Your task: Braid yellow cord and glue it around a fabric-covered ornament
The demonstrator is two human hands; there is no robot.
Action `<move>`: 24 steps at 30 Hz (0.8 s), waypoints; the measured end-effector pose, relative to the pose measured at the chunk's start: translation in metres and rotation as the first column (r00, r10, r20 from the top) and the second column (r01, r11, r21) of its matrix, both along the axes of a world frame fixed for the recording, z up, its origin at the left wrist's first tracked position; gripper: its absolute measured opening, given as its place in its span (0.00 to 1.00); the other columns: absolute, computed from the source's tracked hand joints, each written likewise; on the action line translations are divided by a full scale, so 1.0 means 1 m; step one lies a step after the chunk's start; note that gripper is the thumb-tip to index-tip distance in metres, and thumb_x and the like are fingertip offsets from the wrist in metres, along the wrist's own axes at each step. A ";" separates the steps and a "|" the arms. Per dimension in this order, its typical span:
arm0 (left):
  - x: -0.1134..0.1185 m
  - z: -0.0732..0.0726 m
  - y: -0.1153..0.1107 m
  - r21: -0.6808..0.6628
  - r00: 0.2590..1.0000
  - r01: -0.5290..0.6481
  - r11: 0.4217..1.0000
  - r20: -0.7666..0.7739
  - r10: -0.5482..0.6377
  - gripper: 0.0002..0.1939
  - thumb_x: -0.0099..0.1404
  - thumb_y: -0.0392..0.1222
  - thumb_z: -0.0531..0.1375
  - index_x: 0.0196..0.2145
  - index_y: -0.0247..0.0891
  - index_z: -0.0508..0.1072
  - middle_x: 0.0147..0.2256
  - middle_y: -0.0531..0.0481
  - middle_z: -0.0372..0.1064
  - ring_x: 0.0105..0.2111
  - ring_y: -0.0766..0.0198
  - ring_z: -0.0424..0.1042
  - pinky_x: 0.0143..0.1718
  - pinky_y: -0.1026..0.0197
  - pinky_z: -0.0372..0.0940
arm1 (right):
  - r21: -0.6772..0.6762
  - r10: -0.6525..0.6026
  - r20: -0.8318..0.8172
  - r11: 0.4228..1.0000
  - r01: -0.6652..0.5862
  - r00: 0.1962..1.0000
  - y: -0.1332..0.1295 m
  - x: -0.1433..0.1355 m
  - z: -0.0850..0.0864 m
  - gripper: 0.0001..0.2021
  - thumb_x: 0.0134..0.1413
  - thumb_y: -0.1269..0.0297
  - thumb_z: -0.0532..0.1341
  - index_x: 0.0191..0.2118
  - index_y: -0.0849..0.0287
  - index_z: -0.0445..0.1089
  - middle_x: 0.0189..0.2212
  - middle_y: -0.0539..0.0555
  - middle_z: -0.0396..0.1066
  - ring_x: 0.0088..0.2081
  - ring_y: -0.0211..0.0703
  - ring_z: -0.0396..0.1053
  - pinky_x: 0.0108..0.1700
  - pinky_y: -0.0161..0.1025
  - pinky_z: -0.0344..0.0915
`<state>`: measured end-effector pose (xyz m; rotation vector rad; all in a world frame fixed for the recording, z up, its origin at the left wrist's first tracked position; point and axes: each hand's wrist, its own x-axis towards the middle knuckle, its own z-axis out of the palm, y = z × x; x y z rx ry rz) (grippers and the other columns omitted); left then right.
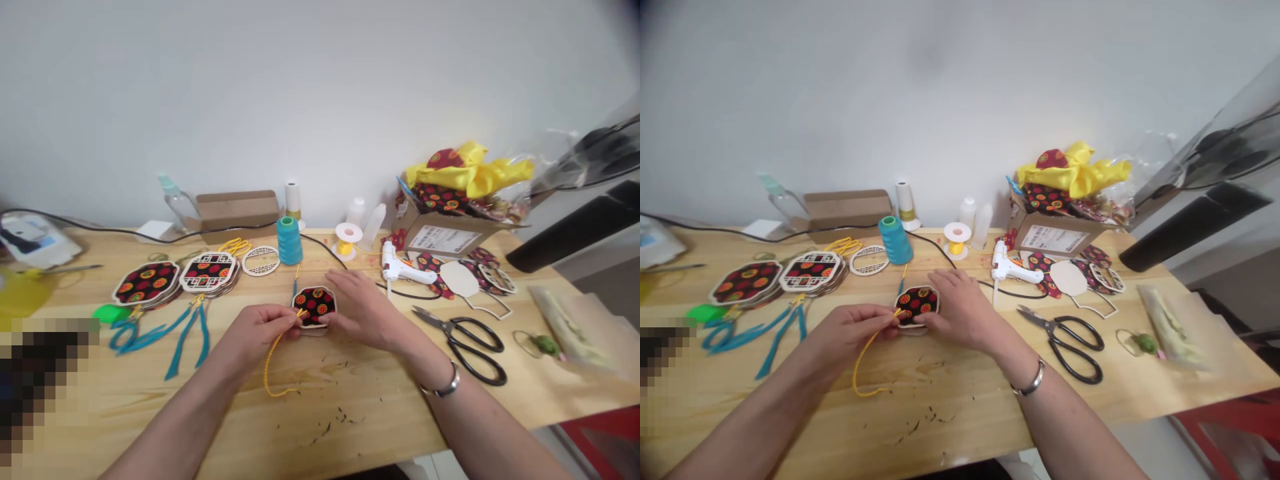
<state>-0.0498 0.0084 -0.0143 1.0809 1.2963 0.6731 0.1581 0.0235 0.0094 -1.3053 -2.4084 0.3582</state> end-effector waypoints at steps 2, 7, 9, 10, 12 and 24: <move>-0.001 -0.001 0.000 0.037 0.998 0.021 0.999 -0.053 -0.019 0.10 0.51 0.46 0.60 0.21 0.36 0.75 0.22 0.51 0.71 0.27 0.64 0.66 0.34 0.63 0.56 | 0.090 -0.163 0.104 0.984 0.154 0.981 0.004 0.013 0.009 0.20 0.53 0.62 0.56 0.51 0.64 0.60 0.47 0.61 0.65 0.48 0.49 0.58 0.49 0.44 0.56; -0.002 0.002 -0.001 0.073 0.991 0.056 0.996 -0.126 -0.046 0.12 0.52 0.48 0.59 0.22 0.36 0.75 0.24 0.51 0.72 0.28 0.63 0.66 0.35 0.62 0.56 | 0.222 -0.430 0.494 0.903 0.369 0.756 0.017 0.061 0.015 0.11 0.51 0.76 0.51 0.39 0.66 0.67 0.38 0.63 0.68 0.43 0.52 0.60 0.42 0.43 0.56; -0.001 0.006 -0.001 0.060 0.989 0.059 0.996 -0.140 -0.050 0.12 0.51 0.48 0.59 0.21 0.36 0.74 0.23 0.51 0.71 0.28 0.62 0.66 0.35 0.62 0.56 | 0.238 -0.460 0.564 0.886 0.399 0.685 0.020 0.075 0.010 0.13 0.51 0.78 0.49 0.40 0.66 0.66 0.38 0.63 0.67 0.42 0.52 0.61 0.41 0.44 0.56; -0.001 0.008 -0.001 0.052 0.988 0.060 0.997 -0.143 -0.052 0.12 0.51 0.47 0.59 0.22 0.36 0.74 0.23 0.51 0.71 0.28 0.62 0.66 0.35 0.62 0.56 | 0.245 -0.471 0.584 0.878 0.410 0.661 0.020 0.079 0.007 0.13 0.51 0.78 0.49 0.40 0.66 0.66 0.38 0.63 0.67 0.42 0.52 0.61 0.41 0.44 0.56; 0.001 0.011 -0.001 0.054 0.988 0.060 0.997 -0.148 -0.052 0.12 0.51 0.47 0.59 0.22 0.36 0.74 0.23 0.51 0.71 0.29 0.61 0.67 0.35 0.62 0.56 | 0.258 -0.477 0.602 0.875 0.409 0.640 0.021 0.083 0.001 0.12 0.52 0.77 0.48 0.40 0.66 0.65 0.39 0.64 0.67 0.42 0.53 0.61 0.40 0.45 0.56; 0.001 0.011 -0.003 0.085 0.993 0.039 0.996 -0.110 -0.029 0.10 0.51 0.46 0.59 0.19 0.37 0.75 0.21 0.52 0.71 0.25 0.63 0.67 0.31 0.64 0.57 | -0.038 -0.171 0.477 0.976 0.215 0.862 0.037 0.105 0.036 0.06 0.45 0.72 0.56 0.31 0.61 0.68 0.29 0.55 0.70 0.29 0.42 0.67 0.29 0.35 0.59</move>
